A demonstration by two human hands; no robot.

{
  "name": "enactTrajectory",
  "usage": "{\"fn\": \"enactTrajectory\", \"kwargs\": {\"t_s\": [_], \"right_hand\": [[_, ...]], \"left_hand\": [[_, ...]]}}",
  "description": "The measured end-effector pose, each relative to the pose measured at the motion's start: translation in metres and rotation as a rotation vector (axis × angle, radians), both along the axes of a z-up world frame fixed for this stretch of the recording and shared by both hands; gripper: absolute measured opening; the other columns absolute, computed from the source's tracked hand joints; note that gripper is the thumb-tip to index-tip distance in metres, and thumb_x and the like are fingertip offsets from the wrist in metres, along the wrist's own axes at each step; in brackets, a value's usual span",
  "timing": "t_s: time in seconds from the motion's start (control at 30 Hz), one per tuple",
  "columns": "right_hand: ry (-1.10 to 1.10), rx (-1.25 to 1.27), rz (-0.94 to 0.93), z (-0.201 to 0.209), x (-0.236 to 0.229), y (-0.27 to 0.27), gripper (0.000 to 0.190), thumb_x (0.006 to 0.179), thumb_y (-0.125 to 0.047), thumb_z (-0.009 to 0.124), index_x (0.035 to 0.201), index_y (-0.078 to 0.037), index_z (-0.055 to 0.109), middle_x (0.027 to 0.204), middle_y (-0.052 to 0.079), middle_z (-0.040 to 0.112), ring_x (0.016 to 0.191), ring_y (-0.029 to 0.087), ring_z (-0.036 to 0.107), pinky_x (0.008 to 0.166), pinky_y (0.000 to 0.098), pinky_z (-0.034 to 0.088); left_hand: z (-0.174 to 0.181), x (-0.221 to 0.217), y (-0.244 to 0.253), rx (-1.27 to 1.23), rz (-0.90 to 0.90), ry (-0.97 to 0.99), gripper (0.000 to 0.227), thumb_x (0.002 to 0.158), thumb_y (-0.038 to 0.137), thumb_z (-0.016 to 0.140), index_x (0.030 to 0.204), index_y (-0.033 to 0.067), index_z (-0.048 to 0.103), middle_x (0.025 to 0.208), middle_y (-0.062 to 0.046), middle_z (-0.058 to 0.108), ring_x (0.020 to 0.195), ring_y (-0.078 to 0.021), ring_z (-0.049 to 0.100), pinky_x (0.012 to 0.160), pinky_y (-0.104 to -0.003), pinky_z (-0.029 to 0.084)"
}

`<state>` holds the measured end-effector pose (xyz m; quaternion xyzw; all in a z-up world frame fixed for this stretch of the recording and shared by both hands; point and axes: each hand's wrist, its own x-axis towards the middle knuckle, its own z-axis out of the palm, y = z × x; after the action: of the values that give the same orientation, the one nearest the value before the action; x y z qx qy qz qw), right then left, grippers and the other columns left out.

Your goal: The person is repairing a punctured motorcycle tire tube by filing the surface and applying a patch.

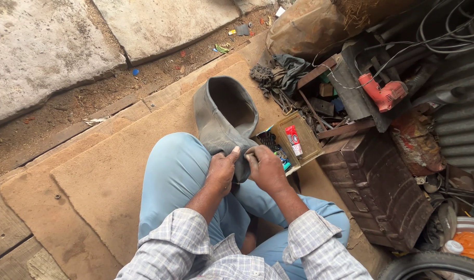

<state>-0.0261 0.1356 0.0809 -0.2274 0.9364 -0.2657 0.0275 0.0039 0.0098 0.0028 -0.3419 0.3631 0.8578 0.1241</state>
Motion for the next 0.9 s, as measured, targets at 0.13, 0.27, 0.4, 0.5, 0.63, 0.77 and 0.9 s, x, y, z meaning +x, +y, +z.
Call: {"fn": "enactTrajectory", "kwargs": {"t_s": [0.13,0.27,0.4,0.5,0.63,0.77,0.9], "right_hand": [[-0.018,0.040,-0.028,0.000,-0.003,-0.001,0.009,0.092,-0.011,0.069,0.097,-0.005,0.067,0.096,0.014,0.069,0.088,0.036,0.067,0.077,0.0434,0.053],[0.032,0.098,-0.003,0.001,-0.004,-0.004,0.009,0.091,-0.012,0.069,0.096,-0.005,0.067,0.098,0.015,0.069,0.089,0.037,0.067,0.077,0.0440,0.053],[-0.008,0.089,-0.078,-0.001,0.000,-0.008,0.009,0.091,-0.013,0.069,0.095,-0.005,0.068,0.096,0.014,0.070,0.088,0.037,0.068,0.077,0.0439,0.054],[0.063,0.026,-0.098,-0.012,0.000,-0.010,0.008,0.091,-0.012,0.069,0.095,-0.004,0.069,0.095,0.015,0.070,0.089,0.036,0.068,0.079,0.0439,0.054],[0.025,0.000,-0.192,-0.028,0.003,-0.009,0.009,0.090,-0.012,0.069,0.094,-0.003,0.068,0.095,0.015,0.071,0.089,0.036,0.068,0.080,0.0437,0.053],[0.012,-0.001,-0.237,-0.040,-0.001,-0.009,0.010,0.089,-0.012,0.071,0.093,-0.004,0.070,0.095,0.015,0.072,0.090,0.036,0.068,0.079,0.0436,0.053],[-0.140,-0.083,-0.207,-0.026,-0.013,-0.004,0.016,0.089,-0.015,0.074,0.097,-0.002,0.071,0.094,0.016,0.074,0.084,0.030,0.072,0.076,0.0377,0.056]], "left_hand": [[0.003,0.000,0.000,-0.052,-0.014,-0.002,0.055,0.092,0.033,0.071,0.113,-0.0173,0.062,0.103,-0.019,0.069,0.090,-0.0204,0.066,0.079,-0.033,0.054],[0.007,0.001,-0.001,-0.146,-0.044,-0.020,0.052,0.091,0.034,0.072,0.104,-0.0157,0.064,0.092,-0.016,0.067,0.078,-0.0211,0.063,0.067,-0.036,0.052],[0.007,0.002,0.001,-0.199,-0.030,-0.003,0.048,0.090,0.034,0.073,0.100,-0.0133,0.066,0.087,-0.014,0.067,0.074,-0.0188,0.063,0.063,-0.034,0.052],[0.005,0.003,0.003,-0.227,-0.032,-0.008,0.047,0.090,0.033,0.073,0.097,-0.0129,0.066,0.084,-0.014,0.067,0.072,-0.0182,0.062,0.061,-0.035,0.052],[0.007,0.003,0.001,-0.257,-0.060,-0.030,0.047,0.091,0.033,0.073,0.095,-0.0140,0.066,0.081,-0.016,0.063,0.068,-0.0200,0.058,0.060,-0.037,0.049],[0.007,0.001,0.000,-0.248,-0.056,-0.035,0.046,0.092,0.032,0.071,0.097,-0.0136,0.066,0.083,-0.015,0.066,0.071,-0.0196,0.061,0.062,-0.036,0.051],[0.002,-0.004,-0.003,-0.162,0.006,0.001,0.045,0.092,0.030,0.071,0.103,-0.0133,0.065,0.089,-0.015,0.068,0.076,-0.0198,0.064,0.067,-0.035,0.053]]}}
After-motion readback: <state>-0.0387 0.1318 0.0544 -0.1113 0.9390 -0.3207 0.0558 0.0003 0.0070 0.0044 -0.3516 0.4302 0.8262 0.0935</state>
